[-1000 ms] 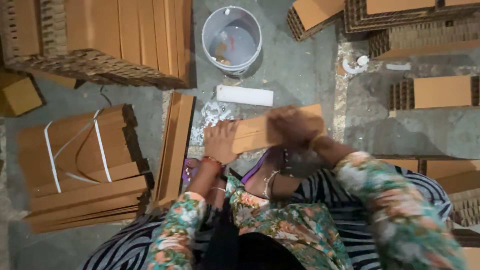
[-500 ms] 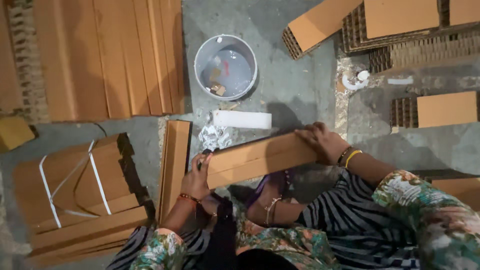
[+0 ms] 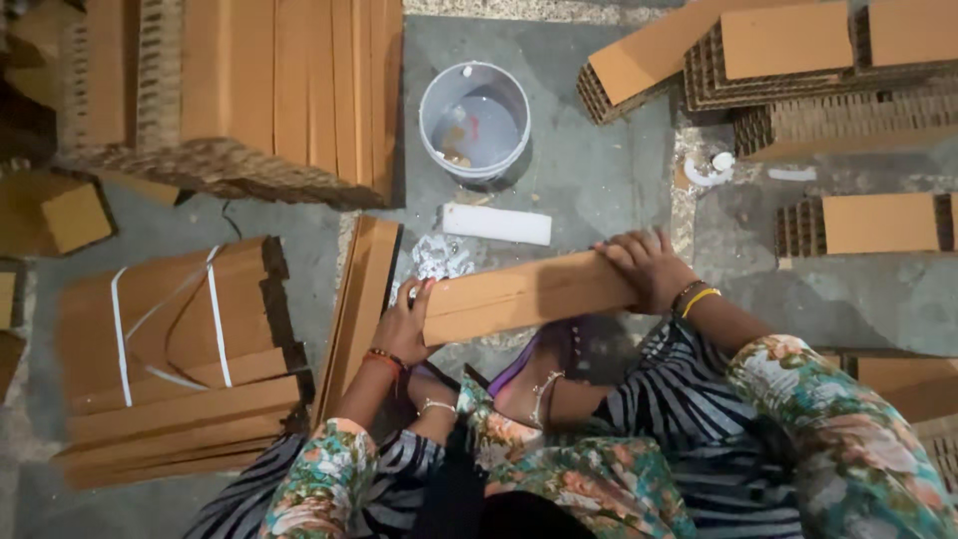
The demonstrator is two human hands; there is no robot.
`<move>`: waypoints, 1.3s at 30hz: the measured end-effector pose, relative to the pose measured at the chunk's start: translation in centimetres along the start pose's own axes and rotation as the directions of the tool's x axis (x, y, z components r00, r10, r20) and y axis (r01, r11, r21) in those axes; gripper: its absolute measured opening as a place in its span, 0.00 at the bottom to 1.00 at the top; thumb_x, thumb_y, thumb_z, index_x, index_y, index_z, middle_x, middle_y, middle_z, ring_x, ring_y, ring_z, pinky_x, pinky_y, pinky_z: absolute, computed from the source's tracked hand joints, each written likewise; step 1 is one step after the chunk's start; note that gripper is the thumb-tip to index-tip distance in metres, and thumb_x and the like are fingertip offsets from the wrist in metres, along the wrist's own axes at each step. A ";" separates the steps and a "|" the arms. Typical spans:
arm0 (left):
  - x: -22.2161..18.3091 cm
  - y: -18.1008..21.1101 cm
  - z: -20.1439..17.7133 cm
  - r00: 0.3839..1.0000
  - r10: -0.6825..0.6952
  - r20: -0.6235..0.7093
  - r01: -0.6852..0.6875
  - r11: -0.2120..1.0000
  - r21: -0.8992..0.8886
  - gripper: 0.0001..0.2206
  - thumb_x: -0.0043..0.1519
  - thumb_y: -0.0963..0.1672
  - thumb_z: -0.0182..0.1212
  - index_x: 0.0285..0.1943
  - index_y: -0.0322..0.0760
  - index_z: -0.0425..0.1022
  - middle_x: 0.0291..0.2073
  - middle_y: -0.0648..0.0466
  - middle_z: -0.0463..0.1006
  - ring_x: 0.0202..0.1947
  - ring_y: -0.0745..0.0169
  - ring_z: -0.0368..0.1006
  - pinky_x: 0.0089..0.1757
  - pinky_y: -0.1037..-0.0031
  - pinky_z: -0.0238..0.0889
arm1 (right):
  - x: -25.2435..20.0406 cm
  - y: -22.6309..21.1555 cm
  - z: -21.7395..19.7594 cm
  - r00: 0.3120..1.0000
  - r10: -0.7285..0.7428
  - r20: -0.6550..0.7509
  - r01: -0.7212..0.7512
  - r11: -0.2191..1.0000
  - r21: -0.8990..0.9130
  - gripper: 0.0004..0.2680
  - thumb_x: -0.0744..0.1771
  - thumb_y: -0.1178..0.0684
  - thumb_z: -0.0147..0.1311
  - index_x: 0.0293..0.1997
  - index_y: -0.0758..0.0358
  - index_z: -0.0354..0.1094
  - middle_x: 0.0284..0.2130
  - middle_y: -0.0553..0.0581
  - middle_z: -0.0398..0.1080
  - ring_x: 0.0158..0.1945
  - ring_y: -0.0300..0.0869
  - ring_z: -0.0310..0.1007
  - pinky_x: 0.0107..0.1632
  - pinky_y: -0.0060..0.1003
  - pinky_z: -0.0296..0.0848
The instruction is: The person assembles cardboard components by hand, applying adhesive from a white bottle and joining corrugated pieces together while seated on the floor surrounded by packaging materials.
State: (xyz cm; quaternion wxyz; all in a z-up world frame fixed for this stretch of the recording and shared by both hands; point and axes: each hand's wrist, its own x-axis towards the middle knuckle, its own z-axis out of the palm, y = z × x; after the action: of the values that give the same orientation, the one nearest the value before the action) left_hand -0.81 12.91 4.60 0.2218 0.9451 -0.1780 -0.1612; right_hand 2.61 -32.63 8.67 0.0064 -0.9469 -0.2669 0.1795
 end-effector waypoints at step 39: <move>4.2 7.8 3.3 0.982 0.091 -0.165 -0.063 0.984 0.169 0.48 0.43 0.55 0.72 0.71 0.29 0.58 0.61 0.38 0.66 0.66 0.39 0.57 0.65 0.42 0.42 | 7.6 -12.2 3.4 0.918 -0.162 -0.362 0.259 0.936 0.238 0.40 0.55 0.34 0.67 0.69 0.67 0.51 0.61 0.71 0.59 0.66 0.62 0.56 0.68 0.63 0.48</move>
State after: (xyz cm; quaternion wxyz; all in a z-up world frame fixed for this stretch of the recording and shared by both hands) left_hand -0.41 3.43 4.56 0.1643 0.9628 -0.2073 -0.0549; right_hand 1.35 -18.59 4.21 0.2060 -0.9182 -0.3349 0.0492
